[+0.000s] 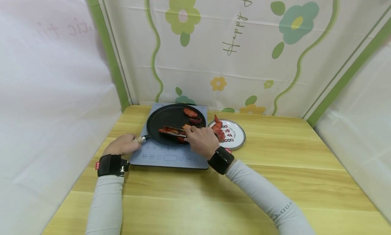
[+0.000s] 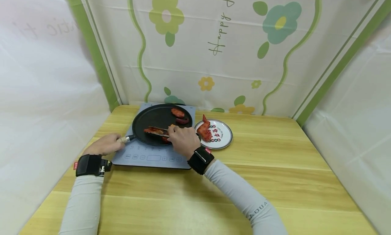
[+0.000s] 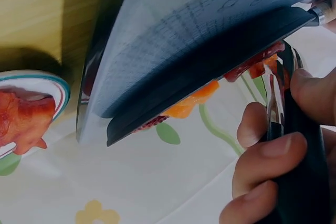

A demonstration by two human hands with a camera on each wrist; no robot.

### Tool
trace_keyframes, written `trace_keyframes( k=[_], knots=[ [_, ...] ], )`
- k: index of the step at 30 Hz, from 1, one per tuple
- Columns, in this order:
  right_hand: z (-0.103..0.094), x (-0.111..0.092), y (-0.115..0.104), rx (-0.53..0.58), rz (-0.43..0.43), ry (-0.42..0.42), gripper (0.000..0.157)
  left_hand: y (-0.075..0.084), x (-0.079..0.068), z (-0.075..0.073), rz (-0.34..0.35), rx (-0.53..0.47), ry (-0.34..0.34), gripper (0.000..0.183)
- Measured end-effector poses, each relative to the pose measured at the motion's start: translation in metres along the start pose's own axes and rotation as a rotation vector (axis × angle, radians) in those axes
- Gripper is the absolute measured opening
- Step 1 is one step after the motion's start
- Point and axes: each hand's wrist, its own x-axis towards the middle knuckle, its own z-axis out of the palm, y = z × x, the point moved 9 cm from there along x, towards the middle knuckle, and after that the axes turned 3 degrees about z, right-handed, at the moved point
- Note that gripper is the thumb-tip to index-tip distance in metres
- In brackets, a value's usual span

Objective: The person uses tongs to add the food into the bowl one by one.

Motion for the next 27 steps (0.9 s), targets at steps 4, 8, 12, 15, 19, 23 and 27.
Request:
trace_keyframes(
  k=[4, 8, 12, 15, 19, 23, 27],
  knots=[
    [-0.001, -0.002, -0.002, -0.011, -0.005, 0.022, 0.031, 0.0, 0.0, 0.001, -0.001, -0.007, -0.007, 0.02],
    [-0.004, -0.005, -0.002, -0.02, -0.005, 0.033, 0.033, 0.001, 0.0, 0.002, 0.0, -0.006, -0.017, 0.019],
    [-0.009, -0.008, -0.001, -0.004, -0.002, 0.028, 0.038, 0.0, 0.001, 0.002, -0.001, -0.005, -0.018, 0.019],
    [-0.011, -0.01, 0.002, 0.014, 0.008, 0.025, 0.037, 0.0, 0.001, 0.002, 0.0, -0.007, -0.013, 0.018],
    [-0.011, -0.014, 0.009, 0.036, 0.036, 0.005, 0.038, 0.0, 0.001, 0.002, 0.002, -0.006, -0.013, 0.018],
    [-0.009, -0.019, 0.017, 0.049, 0.068, -0.026, 0.043, -0.001, 0.0, 0.002, -0.006, -0.003, -0.016, 0.019],
    [-0.01, -0.025, 0.024, 0.073, 0.095, -0.053, 0.048, -0.001, 0.0, 0.001, -0.009, -0.003, -0.017, 0.019]
  ],
)
